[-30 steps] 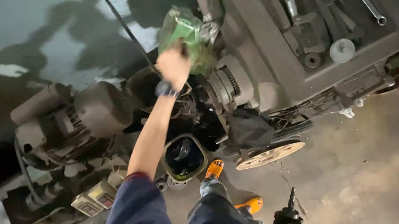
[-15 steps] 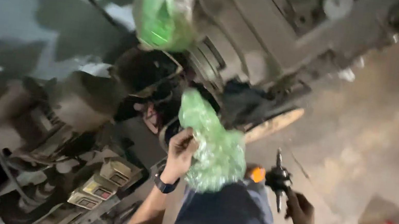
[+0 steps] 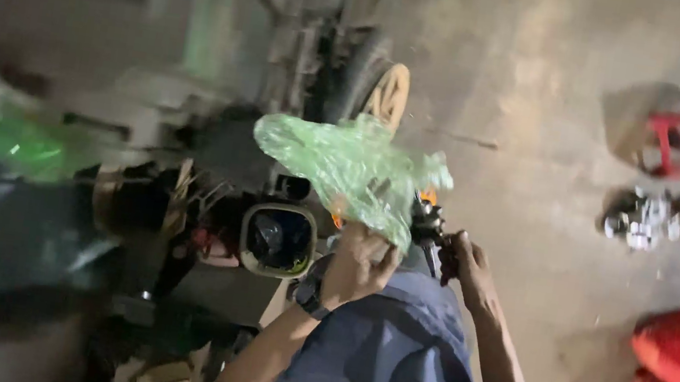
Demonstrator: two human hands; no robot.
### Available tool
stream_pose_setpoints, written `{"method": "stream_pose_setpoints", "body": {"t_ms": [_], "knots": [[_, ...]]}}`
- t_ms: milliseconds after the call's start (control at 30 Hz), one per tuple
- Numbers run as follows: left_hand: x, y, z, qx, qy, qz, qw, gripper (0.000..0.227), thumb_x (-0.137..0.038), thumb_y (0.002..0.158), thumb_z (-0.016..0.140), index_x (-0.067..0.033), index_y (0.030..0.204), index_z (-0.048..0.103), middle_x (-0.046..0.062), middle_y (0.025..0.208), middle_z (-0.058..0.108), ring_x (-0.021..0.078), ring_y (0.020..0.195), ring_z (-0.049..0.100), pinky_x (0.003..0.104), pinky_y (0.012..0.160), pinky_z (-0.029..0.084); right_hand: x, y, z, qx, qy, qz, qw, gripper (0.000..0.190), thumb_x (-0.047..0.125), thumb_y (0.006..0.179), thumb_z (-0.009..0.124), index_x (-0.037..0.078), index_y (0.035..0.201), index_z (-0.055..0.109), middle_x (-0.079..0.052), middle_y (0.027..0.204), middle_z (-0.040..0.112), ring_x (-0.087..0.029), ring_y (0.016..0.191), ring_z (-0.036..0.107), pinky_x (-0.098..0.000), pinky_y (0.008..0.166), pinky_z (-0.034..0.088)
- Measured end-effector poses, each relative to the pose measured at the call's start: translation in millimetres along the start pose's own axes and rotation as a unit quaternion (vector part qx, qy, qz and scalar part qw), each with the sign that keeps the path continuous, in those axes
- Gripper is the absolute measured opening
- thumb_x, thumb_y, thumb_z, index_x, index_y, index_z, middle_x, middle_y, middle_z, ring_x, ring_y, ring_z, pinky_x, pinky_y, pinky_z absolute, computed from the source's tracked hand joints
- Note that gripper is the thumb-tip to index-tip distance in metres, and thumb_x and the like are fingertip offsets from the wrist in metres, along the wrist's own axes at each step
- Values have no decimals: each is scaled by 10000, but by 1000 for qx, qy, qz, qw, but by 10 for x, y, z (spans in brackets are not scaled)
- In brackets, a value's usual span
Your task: The person wraps a crankshaft in a plastic bag and places it on a sack. They then retrieve another crankshaft, mount it in a bench vise, and use a dial indicator to measure runout by rotating the shaft and observing the gauge. The person removes the crankshaft, briefly uses a hammer, and repeats the measurement process.
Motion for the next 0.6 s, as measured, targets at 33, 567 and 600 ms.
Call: {"method": "stream_pose_setpoints", "body": {"t_ms": [33,567,600], "knots": [[30,154,53,54,-73,-98,991,114,-66,776,489,-107,677,451,31,580,367,192,469,387,319,517,356,-113,30,-98,7,6,-3,1000,510,411,944,477,-88,904,574,-208,720,476,-312,526,541,-424,409,496],[-907,890,1854,127,-330,-377,856,495,42,847,496,1,1317,342,261,824,640,381,715,646,462,543,515,16,-169,-1773,-31,1,7,999,423,364,801,684,-50,802,596,-144,531,486,-225,448,511,-345,406,475],[-957,966,1953,136,-328,-372,857,495,42,847,496,1,1317,342,261,824,640,381,715,646,462,543,515,-13,-173,-1917,-33,10,10,999,423,364,801,684,-50,802,596,-144,531,486,-225,448,511,-345,406,475]]}}
Point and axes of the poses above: each hand's wrist, its own y-axis towards the middle knuckle, its own z-axis out of the palm, x = y × z, the point moved 3 cm from there along y, towards the middle knuckle
